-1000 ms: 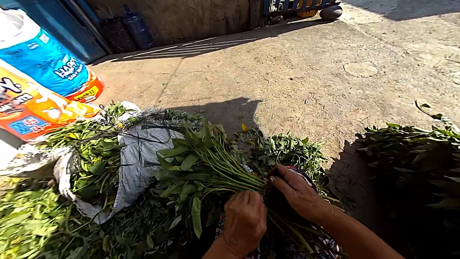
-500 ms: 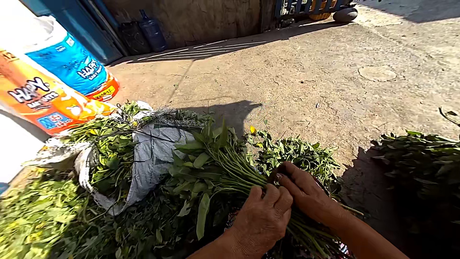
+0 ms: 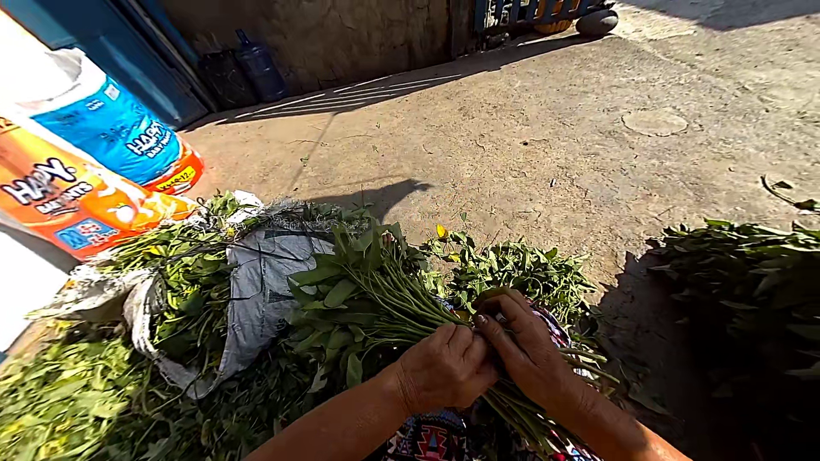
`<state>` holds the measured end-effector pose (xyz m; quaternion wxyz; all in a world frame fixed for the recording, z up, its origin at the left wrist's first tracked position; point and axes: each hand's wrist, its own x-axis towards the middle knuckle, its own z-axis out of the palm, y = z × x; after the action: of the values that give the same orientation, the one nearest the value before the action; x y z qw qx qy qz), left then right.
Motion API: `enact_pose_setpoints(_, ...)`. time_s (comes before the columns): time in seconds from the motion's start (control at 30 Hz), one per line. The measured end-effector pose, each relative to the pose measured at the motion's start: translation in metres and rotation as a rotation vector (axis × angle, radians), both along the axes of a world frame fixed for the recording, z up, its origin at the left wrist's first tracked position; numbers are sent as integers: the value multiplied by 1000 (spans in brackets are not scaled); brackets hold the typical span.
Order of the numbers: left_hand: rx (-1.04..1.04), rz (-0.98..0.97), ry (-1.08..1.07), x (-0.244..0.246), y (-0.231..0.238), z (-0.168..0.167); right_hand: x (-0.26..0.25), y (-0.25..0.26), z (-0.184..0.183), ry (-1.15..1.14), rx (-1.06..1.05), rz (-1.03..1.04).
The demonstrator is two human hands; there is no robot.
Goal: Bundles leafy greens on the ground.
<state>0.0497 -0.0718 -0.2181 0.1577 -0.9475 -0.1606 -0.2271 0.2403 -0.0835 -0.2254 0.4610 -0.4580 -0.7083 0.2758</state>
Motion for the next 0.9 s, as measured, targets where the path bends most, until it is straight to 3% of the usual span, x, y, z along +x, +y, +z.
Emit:
enact_pose_setpoints(0.07, -14, 70, -87, 3, -3, -5, -5, -10, 18, -76, 199, -138)
enact_pose_setpoints(0.1, -16, 104, -128, 6, -4, -6, -10, -17, 28, -84, 199, -161)
enact_pose_setpoints(0.2, -19, 180, -211, 9, -10, -10, -24, -35, 37, -14, 8, -178)
enact_pose_setpoints(0.33, -89, 340, -149, 9, -13, -3, -18, -31, 13, 25, -16, -196)
enact_pose_setpoints(0.43, -299, 457, -188, 11, -16, 0, -16, -33, 2, -69, 27, -175)
enact_pose_setpoints(0.53, -651, 602, -215, 16, -17, 17, -23, -34, -3, -209, 117, -240)
enact_pose_setpoints(0.67, -1141, 769, -91, 19, -1, 47, -33, -33, -5, -315, 185, -346)
enact_pose_setpoints(0.9, -1307, 817, -152, 18, 8, 49, -50, -32, -7, -429, 253, -440)
